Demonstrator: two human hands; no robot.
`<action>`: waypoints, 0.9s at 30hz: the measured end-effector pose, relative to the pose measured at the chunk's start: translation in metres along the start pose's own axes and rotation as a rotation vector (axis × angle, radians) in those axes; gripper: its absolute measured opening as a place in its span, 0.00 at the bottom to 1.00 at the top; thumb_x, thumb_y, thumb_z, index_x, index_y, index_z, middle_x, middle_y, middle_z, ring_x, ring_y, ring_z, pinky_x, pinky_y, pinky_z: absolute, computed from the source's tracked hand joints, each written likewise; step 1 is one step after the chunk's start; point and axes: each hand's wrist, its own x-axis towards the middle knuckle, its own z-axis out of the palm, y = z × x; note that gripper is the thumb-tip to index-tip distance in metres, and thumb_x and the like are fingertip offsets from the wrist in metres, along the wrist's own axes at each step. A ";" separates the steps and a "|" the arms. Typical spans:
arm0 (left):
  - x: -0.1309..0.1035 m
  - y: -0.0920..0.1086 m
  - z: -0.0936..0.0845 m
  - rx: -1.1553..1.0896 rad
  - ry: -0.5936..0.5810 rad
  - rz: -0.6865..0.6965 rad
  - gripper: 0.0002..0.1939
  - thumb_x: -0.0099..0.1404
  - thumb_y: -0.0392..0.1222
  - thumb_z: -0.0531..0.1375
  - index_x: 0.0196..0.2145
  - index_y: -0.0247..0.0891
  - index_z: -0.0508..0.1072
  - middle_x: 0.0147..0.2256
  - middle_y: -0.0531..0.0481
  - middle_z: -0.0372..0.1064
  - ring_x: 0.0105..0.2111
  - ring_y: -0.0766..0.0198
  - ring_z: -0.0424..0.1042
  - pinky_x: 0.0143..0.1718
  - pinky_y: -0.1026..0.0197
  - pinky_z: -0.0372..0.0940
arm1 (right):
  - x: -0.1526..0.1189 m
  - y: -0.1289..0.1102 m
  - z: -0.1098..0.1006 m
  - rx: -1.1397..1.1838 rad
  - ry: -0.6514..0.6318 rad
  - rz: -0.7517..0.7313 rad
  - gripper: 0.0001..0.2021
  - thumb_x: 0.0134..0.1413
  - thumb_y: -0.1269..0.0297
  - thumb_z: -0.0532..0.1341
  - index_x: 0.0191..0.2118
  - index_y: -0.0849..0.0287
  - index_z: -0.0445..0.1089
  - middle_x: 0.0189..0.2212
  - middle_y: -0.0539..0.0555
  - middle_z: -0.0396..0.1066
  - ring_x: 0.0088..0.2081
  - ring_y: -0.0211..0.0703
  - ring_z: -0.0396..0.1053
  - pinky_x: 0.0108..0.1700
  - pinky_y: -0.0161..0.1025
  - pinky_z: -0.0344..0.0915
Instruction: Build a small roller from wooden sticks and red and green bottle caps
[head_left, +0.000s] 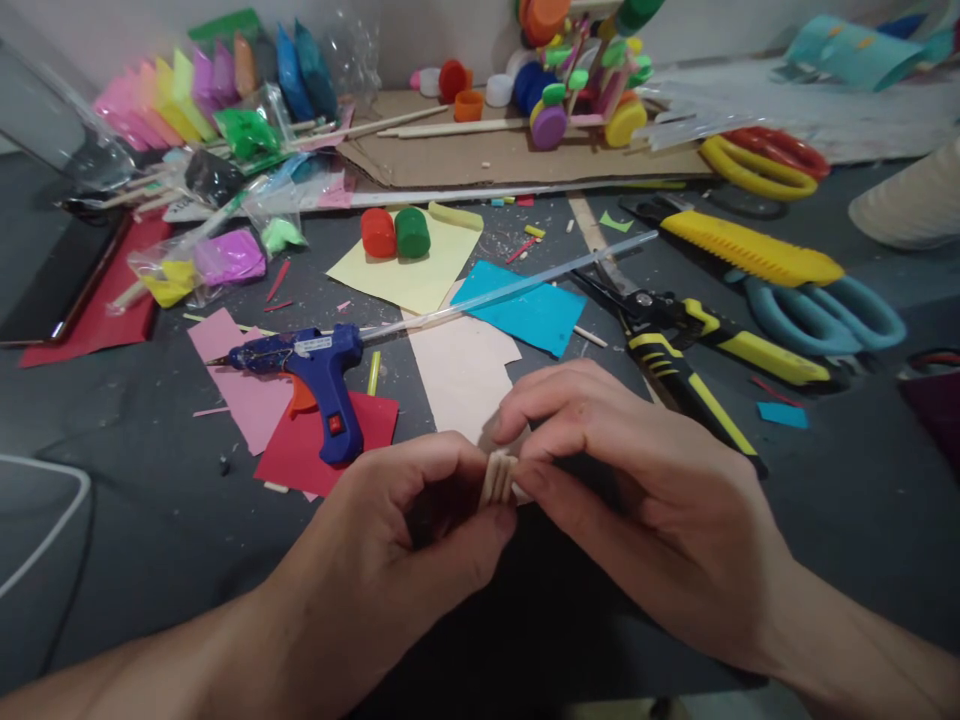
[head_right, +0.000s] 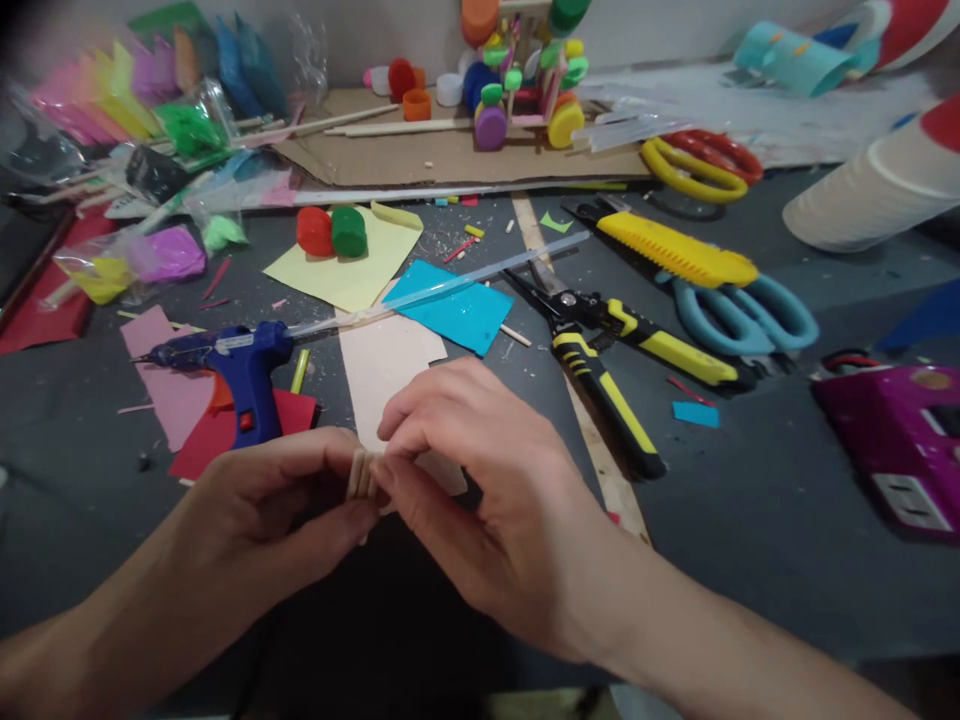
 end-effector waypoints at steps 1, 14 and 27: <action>0.000 0.001 0.000 -0.022 -0.003 -0.004 0.06 0.67 0.42 0.61 0.33 0.40 0.74 0.27 0.55 0.62 0.28 0.68 0.58 0.27 0.67 0.55 | 0.000 0.000 0.000 0.000 -0.002 0.002 0.08 0.63 0.75 0.59 0.33 0.57 0.69 0.34 0.53 0.73 0.41 0.43 0.72 0.42 0.43 0.71; 0.003 0.004 -0.001 -0.133 -0.105 -0.061 0.07 0.68 0.39 0.59 0.31 0.38 0.72 0.27 0.57 0.59 0.28 0.70 0.55 0.27 0.68 0.54 | -0.001 0.006 -0.002 0.013 -0.029 -0.025 0.02 0.61 0.73 0.64 0.36 0.61 0.73 0.35 0.55 0.74 0.42 0.43 0.70 0.44 0.43 0.69; 0.003 0.010 -0.002 -0.136 -0.134 -0.080 0.07 0.67 0.39 0.59 0.30 0.37 0.71 0.26 0.58 0.58 0.27 0.71 0.53 0.27 0.68 0.52 | -0.003 0.008 -0.004 0.042 -0.041 -0.022 0.03 0.59 0.71 0.67 0.38 0.62 0.72 0.36 0.56 0.73 0.42 0.45 0.69 0.45 0.45 0.67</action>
